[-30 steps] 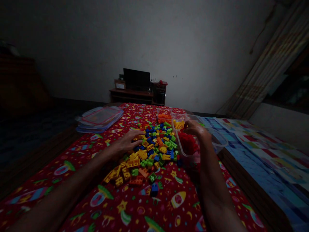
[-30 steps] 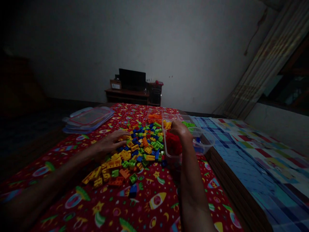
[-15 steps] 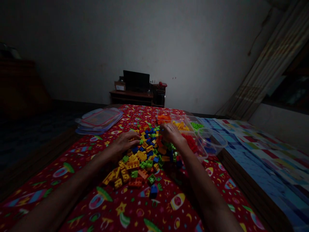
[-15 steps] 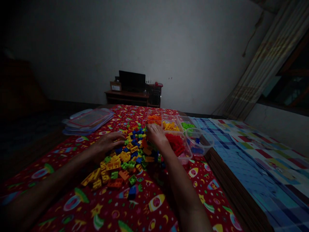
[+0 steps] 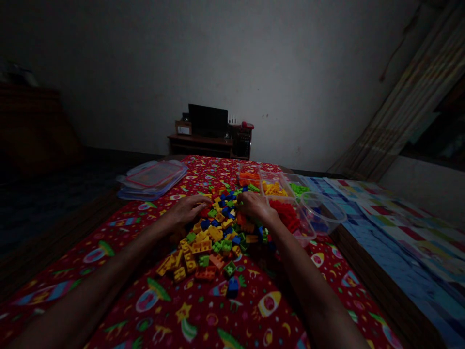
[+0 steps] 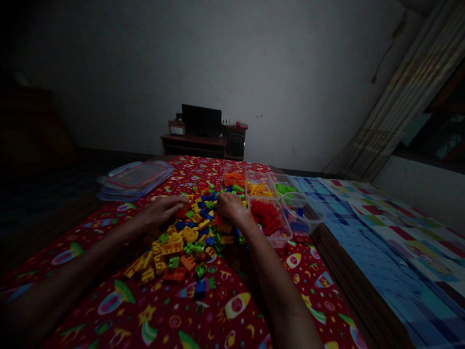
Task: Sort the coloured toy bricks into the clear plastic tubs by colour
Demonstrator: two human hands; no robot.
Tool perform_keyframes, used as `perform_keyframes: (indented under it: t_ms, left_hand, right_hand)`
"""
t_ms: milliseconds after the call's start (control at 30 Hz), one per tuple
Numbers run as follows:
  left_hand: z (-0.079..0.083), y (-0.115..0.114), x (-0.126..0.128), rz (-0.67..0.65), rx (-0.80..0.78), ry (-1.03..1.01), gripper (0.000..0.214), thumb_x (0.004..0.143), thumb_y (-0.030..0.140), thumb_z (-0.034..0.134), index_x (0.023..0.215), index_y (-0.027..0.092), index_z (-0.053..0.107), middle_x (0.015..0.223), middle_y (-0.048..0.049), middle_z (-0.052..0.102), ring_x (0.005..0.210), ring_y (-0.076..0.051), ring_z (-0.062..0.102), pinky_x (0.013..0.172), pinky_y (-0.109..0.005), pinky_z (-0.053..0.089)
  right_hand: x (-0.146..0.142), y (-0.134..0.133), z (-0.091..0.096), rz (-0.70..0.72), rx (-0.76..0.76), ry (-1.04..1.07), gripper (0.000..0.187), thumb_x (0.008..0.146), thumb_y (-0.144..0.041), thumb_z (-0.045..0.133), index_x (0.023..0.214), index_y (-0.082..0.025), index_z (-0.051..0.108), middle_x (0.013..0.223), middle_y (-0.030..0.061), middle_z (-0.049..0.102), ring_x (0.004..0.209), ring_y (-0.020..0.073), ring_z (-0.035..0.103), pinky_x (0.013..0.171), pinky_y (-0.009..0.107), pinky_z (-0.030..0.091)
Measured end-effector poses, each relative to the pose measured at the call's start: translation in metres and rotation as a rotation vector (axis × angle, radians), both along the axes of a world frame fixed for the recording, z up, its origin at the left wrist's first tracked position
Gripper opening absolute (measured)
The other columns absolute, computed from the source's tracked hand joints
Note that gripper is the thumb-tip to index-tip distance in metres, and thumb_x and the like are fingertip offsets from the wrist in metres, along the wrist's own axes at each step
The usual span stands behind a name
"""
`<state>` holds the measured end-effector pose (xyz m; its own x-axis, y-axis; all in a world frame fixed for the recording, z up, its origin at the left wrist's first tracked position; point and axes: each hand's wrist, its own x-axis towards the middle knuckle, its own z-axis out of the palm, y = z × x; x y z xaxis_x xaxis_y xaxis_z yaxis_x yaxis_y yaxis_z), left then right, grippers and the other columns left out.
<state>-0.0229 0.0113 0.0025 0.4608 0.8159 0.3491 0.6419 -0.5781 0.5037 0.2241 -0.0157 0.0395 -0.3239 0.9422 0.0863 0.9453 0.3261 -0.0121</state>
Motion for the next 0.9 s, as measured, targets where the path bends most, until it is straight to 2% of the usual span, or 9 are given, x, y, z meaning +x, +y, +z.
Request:
perform_keyframes:
  t_ms: [133,233,333,433,567,700,800,900]
  left_hand:
    - [0.003,-0.005,0.004,-0.106,-0.023,0.071,0.056,0.083,0.065,0.043,0.107,0.021,0.068,0.116,-0.0077,0.069,0.106,-0.026,0.063,0.094,-0.036,0.048]
    - [0.000,-0.009,0.009,-0.173,0.018,0.132,0.058,0.083,0.065,0.046,0.115,0.021,0.066,0.128,-0.0096,0.062,0.117,-0.027,0.056,0.100,-0.038,0.045]
    - [-0.007,-0.010,0.013,-0.214,0.090,0.176,0.055,0.087,0.060,0.045,0.121,0.020,0.062,0.135,-0.0123,0.056,0.125,-0.026,0.050,0.104,-0.039,0.042]
    - [-0.015,-0.008,0.014,-0.246,0.160,0.173,0.048,0.090,0.053,0.046,0.121,0.020,0.062,0.134,-0.0131,0.056,0.126,-0.025,0.049,0.105,-0.040,0.041]
    - [-0.019,-0.006,0.014,-0.267,0.205,0.146,0.039,0.091,0.046,0.049,0.118,0.022,0.063,0.131,-0.0110,0.058,0.124,-0.024,0.050,0.104,-0.040,0.042]
    - [-0.023,-0.004,0.011,-0.271,0.211,0.144,0.036,0.093,0.047,0.045,0.114,0.024,0.065,0.132,-0.0091,0.057,0.123,-0.023,0.050,0.104,-0.040,0.042]
    - [-0.027,-0.001,0.009,-0.280,0.221,0.143,0.037,0.094,0.047,0.043,0.114,0.024,0.064,0.134,-0.0093,0.055,0.123,-0.023,0.050,0.104,-0.040,0.042]
    - [-0.029,-0.001,0.008,-0.287,0.224,0.151,0.037,0.095,0.046,0.043,0.115,0.024,0.064,0.134,-0.0090,0.054,0.125,-0.023,0.049,0.105,-0.040,0.041]
  right_hand:
    - [0.001,0.005,0.004,0.059,0.013,0.089,0.031,0.087,-0.026,0.055,0.115,-0.017,0.063,0.116,0.0109,0.064,0.109,0.0217,0.056,0.086,0.027,0.041]
    - [0.001,0.001,0.016,0.115,0.002,0.138,0.032,0.085,-0.024,0.056,0.115,-0.017,0.065,0.107,0.0092,0.068,0.099,0.0192,0.059,0.081,0.025,0.041]
    - [0.001,-0.007,0.032,0.153,-0.069,0.143,0.026,0.085,-0.021,0.052,0.102,-0.016,0.071,0.091,0.0071,0.071,0.081,0.0158,0.062,0.070,0.022,0.041]
    - [0.002,-0.015,0.042,0.122,-0.109,0.076,0.025,0.083,-0.019,0.051,0.092,-0.014,0.074,0.089,0.0090,0.072,0.076,0.0164,0.063,0.064,0.023,0.040]
    - [-0.002,-0.019,0.039,0.092,-0.138,-0.055,0.027,0.081,-0.030,0.060,0.100,-0.015,0.073,0.101,0.0122,0.071,0.088,0.0218,0.066,0.066,0.024,0.043]
    - [-0.016,-0.021,0.030,0.096,-0.216,-0.140,0.039,0.074,-0.040,0.069,0.103,-0.013,0.072,0.099,0.0145,0.072,0.086,0.0240,0.067,0.064,0.025,0.045]
    - [-0.018,-0.021,0.031,0.093,-0.238,-0.127,0.032,0.076,-0.035,0.068,0.098,-0.014,0.073,0.096,0.0137,0.072,0.083,0.0228,0.067,0.061,0.024,0.044]
    - [-0.008,-0.014,0.034,0.127,-0.203,-0.054,0.024,0.079,-0.029,0.065,0.098,-0.016,0.073,0.098,0.0115,0.072,0.087,0.0211,0.066,0.061,0.022,0.041]
